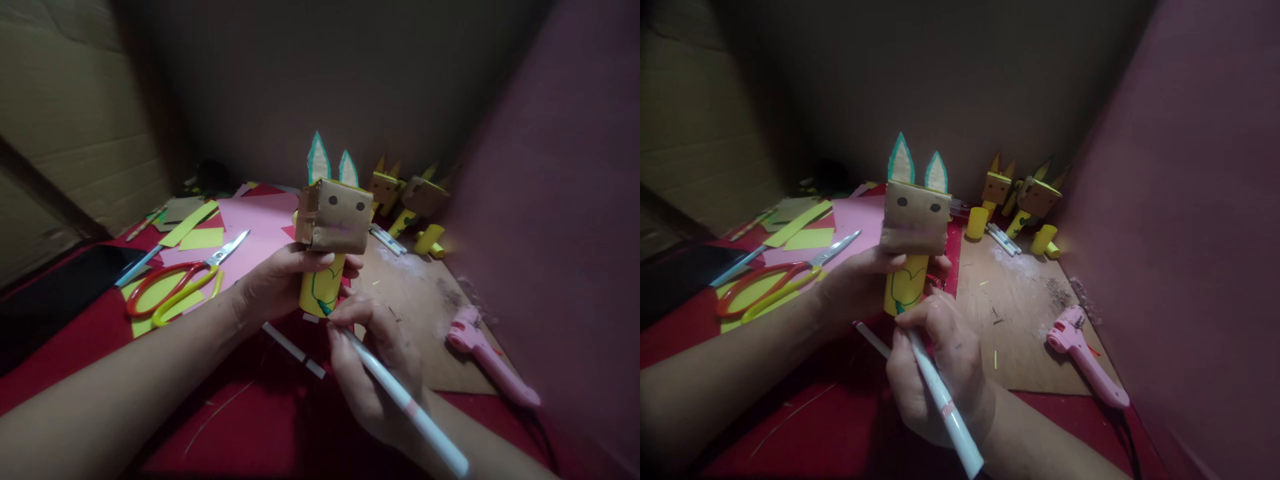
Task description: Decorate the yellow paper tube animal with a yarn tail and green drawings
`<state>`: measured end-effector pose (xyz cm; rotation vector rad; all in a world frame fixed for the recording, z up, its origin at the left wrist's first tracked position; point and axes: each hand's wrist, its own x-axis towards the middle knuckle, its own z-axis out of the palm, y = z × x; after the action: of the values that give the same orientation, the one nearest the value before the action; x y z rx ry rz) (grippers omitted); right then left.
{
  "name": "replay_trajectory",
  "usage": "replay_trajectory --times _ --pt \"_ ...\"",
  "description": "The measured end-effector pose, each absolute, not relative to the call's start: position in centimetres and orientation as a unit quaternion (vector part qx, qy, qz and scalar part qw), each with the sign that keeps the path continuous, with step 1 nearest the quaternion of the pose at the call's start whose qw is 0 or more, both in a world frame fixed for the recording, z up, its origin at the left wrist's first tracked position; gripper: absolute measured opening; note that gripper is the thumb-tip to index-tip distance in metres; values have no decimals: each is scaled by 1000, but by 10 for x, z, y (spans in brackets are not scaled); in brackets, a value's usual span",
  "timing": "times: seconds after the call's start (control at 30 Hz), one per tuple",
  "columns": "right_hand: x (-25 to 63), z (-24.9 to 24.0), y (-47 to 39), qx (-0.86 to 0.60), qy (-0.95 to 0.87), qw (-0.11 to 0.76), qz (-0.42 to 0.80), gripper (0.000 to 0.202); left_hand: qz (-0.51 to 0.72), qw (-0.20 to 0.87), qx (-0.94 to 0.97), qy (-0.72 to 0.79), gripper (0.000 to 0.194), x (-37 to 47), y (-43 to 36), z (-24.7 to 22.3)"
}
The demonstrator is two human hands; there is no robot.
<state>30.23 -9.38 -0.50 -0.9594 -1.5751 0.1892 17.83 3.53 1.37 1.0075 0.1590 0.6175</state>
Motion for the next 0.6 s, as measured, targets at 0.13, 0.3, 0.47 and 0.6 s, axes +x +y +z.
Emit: replay_trajectory --times 0.13,0.3,0.47,0.6 --pt "303 -6 -96 -429 -665 603 101 19 291 833 466 66 36 177 35 14" --pt "303 -7 -97 -427 -654 613 116 19 290 836 462 58 31 176 34 17" --pt "304 -12 -95 -419 -649 621 131 18 276 843 459 43 31 174 35 17" --pt "305 -14 -94 -410 -653 624 127 18 275 844 459 35 30 174 36 16"
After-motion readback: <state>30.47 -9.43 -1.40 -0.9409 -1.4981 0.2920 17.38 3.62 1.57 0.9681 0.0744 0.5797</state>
